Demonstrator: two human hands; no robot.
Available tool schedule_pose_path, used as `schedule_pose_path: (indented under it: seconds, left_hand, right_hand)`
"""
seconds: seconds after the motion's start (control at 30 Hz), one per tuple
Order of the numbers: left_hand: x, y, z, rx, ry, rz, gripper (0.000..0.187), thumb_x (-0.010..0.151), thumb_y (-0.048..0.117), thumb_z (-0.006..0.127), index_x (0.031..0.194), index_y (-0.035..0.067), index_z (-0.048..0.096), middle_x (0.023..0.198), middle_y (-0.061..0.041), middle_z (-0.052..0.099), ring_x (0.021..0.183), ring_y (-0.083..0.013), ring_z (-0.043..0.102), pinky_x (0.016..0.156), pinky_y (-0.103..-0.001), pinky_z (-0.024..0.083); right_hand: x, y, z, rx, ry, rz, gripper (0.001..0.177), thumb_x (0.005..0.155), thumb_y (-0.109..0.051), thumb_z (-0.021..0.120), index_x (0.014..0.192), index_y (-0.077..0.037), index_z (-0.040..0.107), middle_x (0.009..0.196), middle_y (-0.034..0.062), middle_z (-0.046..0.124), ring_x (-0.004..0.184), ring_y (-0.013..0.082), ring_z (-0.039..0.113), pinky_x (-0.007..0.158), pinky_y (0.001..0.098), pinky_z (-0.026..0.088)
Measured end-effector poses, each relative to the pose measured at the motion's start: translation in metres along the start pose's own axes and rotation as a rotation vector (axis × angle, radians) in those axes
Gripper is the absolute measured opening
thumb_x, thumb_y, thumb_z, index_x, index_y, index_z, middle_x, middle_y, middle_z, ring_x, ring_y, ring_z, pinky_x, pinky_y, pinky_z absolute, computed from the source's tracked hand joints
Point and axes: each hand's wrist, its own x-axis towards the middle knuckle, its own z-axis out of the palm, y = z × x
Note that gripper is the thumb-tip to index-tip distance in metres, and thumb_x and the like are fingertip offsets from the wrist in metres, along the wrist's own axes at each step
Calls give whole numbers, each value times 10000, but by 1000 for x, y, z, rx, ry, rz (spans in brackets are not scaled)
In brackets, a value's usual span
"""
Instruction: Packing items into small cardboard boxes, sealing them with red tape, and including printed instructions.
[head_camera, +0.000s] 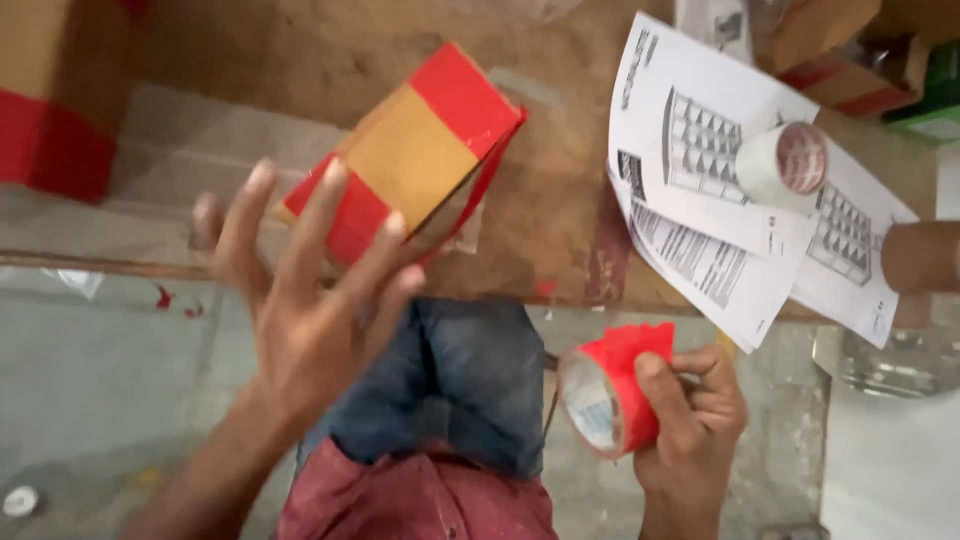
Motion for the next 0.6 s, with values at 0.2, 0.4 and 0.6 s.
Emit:
schedule_pose_path:
  seconds: [0.2, 0.4, 0.6]
  left_hand:
    - [-23, 57, -19, -860, -127, -271, 727, 781, 316, 871, 1297, -98, 570, 1271, -232, 651, 1214, -396, 640, 1046, -458, 513]
    - [-62, 70, -13, -944, -75, -481, 386, 956, 160, 787, 1289, -11, 689, 1346, -206, 697, 1316, -341, 688, 1156, -406, 547]
    - [-47, 58, -13, -930, -76, -666, 257, 946, 53, 699, 1201, 53, 727, 1232, -149, 758, 1097, -254, 771, 933, -311, 613]
  right_hand:
    - [-11, 44, 3, -93, -341, -325, 229, 1040, 5, 741, 882, -29, 578, 804, 6, 574, 719, 30, 490, 667, 193, 408]
    - [-20, 22, 66, -235, -567, -385, 198, 1033, -184, 721, 1076, -13, 632, 987, 41, 672, 875, 85, 615, 805, 226, 504]
    - [-14, 0, 83, 233, -972, -259, 913, 907, -313, 795, 1623, -198, 239, 1048, 104, 747, 786, 128, 709, 687, 226, 570]
